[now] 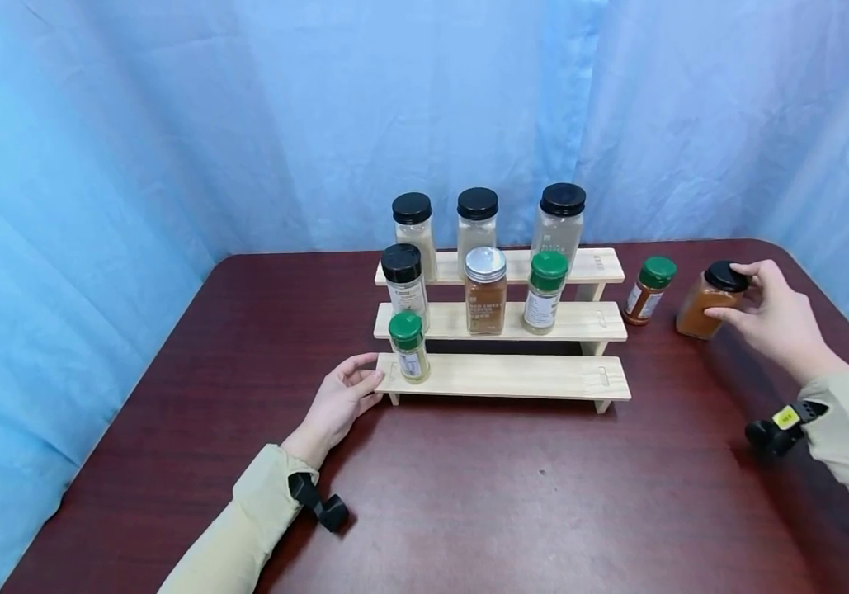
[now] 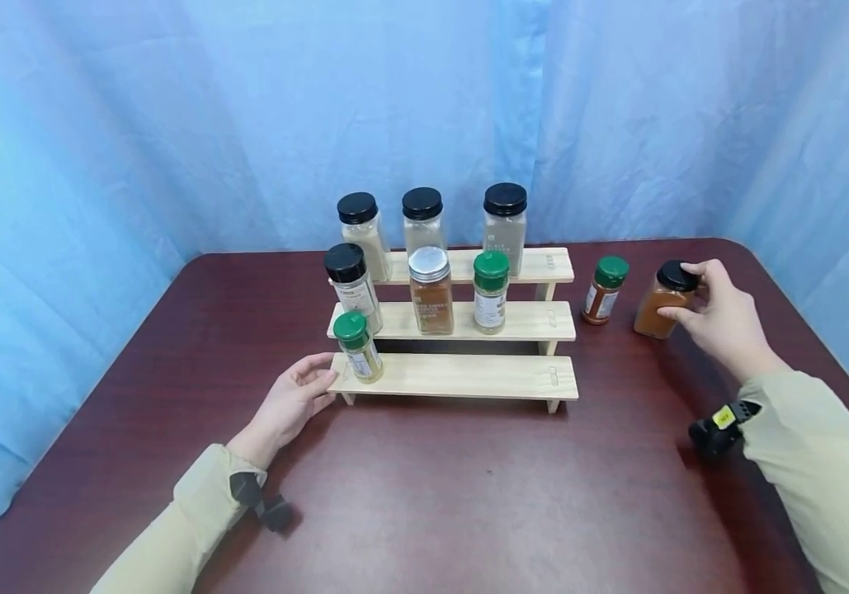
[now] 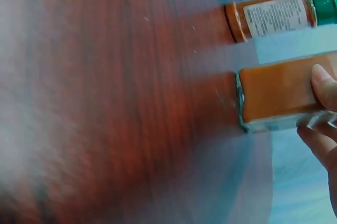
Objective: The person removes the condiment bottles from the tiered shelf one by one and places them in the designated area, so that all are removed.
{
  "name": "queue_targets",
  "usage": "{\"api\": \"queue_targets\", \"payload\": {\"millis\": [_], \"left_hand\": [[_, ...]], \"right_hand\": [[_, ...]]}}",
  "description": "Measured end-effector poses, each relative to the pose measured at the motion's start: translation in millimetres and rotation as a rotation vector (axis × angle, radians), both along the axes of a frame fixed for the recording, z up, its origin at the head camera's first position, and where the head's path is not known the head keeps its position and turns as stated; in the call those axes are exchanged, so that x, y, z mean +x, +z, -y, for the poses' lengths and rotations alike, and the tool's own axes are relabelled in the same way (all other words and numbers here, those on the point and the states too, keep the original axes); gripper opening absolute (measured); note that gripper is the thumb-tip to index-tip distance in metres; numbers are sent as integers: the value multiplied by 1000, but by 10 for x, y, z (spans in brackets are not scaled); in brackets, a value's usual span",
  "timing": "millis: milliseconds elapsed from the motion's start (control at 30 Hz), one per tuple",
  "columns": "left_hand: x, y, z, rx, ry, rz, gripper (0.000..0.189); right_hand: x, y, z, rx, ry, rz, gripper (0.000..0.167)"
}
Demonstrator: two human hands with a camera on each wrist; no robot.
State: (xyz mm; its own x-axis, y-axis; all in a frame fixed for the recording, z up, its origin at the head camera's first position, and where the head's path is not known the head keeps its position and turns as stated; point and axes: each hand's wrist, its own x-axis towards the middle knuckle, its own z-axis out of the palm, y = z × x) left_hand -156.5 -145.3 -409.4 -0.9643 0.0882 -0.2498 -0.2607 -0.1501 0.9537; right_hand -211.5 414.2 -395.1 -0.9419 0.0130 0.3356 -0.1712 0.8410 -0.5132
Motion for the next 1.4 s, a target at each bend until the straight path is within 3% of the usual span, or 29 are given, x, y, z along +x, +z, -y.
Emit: {"api": "queue_targets", "payload": {"millis": [167,300,933,1400], "left_hand": [[7,-1,7,-7,2,6,41],[6,4,6,-4,-9,0,42],[7,24,17,-24,-32,-2,43],[-1,28,41,-12,-44,21,44]], "right_hand": [[65,290,221,27,41,41,60],[63,409,307,27,63,50,59],[3,420,379,22,23,80,58],[-11,449,330,21,60,118,61]]}}
